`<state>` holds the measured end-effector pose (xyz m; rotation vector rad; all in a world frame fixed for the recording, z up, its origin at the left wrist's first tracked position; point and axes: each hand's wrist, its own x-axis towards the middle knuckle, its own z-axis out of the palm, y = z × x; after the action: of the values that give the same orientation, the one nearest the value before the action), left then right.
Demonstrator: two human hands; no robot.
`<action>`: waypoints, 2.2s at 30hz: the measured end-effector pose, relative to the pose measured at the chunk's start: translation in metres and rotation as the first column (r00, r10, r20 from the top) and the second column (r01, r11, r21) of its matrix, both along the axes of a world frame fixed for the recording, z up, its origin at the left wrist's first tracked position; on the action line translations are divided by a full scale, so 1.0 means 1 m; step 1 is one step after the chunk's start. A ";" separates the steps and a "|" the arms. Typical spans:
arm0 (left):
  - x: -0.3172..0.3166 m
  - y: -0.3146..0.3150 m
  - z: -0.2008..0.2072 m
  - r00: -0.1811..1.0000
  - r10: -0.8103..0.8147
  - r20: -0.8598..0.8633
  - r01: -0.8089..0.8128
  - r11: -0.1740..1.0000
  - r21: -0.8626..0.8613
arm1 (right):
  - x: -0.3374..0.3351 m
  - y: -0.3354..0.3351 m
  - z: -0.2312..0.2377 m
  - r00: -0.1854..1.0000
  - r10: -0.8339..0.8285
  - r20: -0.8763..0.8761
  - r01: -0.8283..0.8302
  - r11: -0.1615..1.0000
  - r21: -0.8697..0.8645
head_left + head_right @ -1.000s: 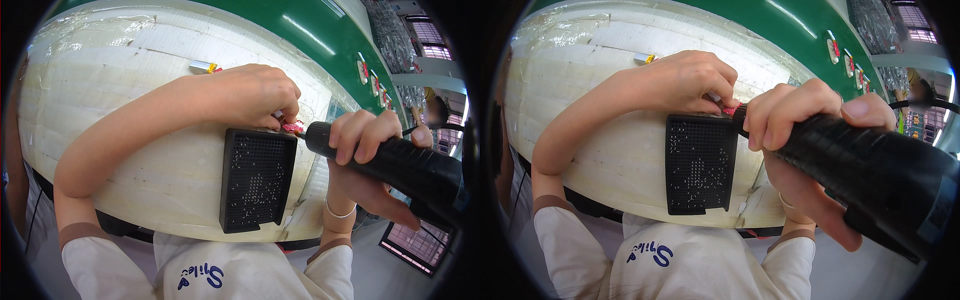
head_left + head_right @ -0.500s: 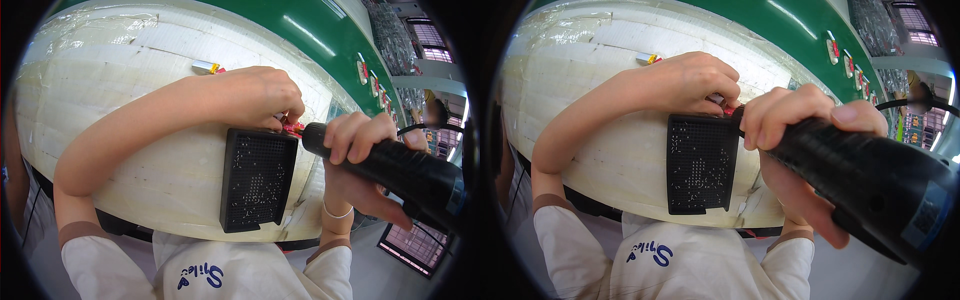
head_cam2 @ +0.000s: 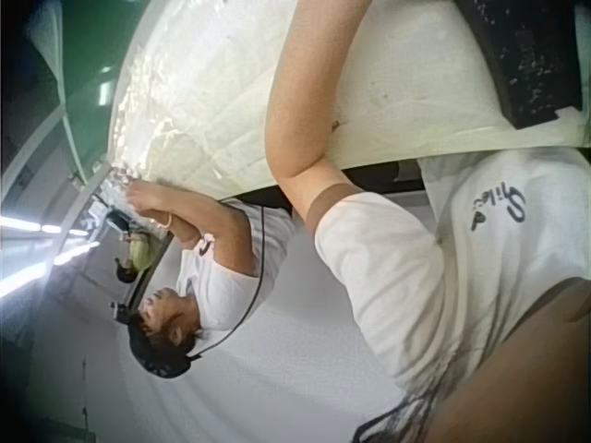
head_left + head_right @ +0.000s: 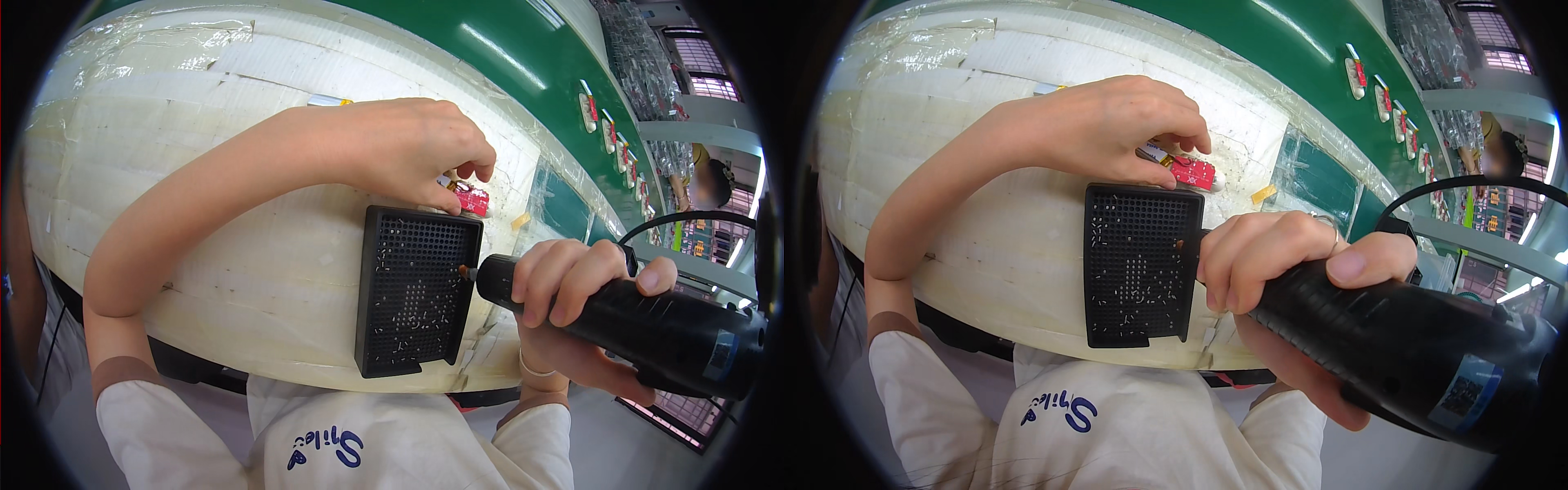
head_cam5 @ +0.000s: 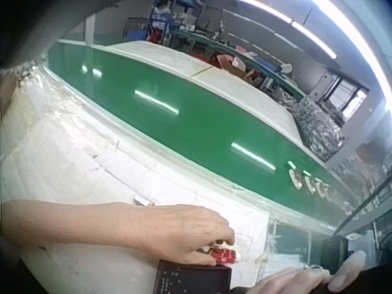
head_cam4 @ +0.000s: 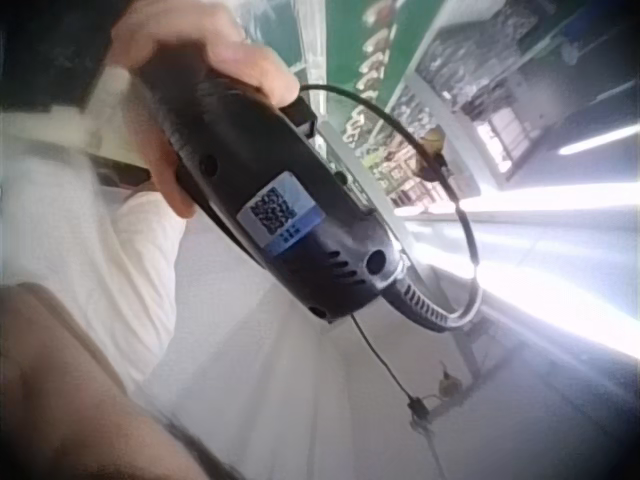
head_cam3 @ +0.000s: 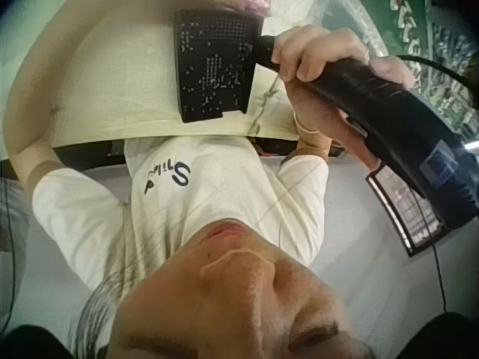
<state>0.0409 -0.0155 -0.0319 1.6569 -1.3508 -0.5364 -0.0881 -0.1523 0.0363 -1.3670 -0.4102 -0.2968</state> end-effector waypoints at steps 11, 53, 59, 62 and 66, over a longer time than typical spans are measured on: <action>-0.006 -0.001 0.001 0.989 0.027 0.148 -0.025 1.000 -0.015 | 0.006 -0.013 0.030 0.987 0.077 0.144 -0.055 0.988 -0.147; 0.009 0.036 0.023 0.961 0.098 0.257 -0.171 0.946 0.277 | -0.008 0.001 -0.006 0.999 0.035 0.024 -0.033 0.998 -0.060; 0.011 0.036 0.020 0.947 0.094 0.308 -0.159 0.968 0.192 | -0.007 0.003 -0.009 0.998 0.044 0.042 -0.042 0.998 -0.050; 0.011 0.032 0.019 0.948 0.098 0.302 -0.155 0.973 0.170 | -0.005 0.002 -0.007 0.997 0.042 0.057 -0.039 0.998 -0.057; 0.009 0.018 0.023 0.953 0.104 0.285 -0.157 0.973 0.171 | 0.000 -0.014 0.026 0.978 0.043 0.203 -0.025 0.996 -0.091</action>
<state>0.0496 0.0027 -0.0093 2.0237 -1.4068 -0.3764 -0.0883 -0.1661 0.0622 -1.4191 -0.6236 -0.3970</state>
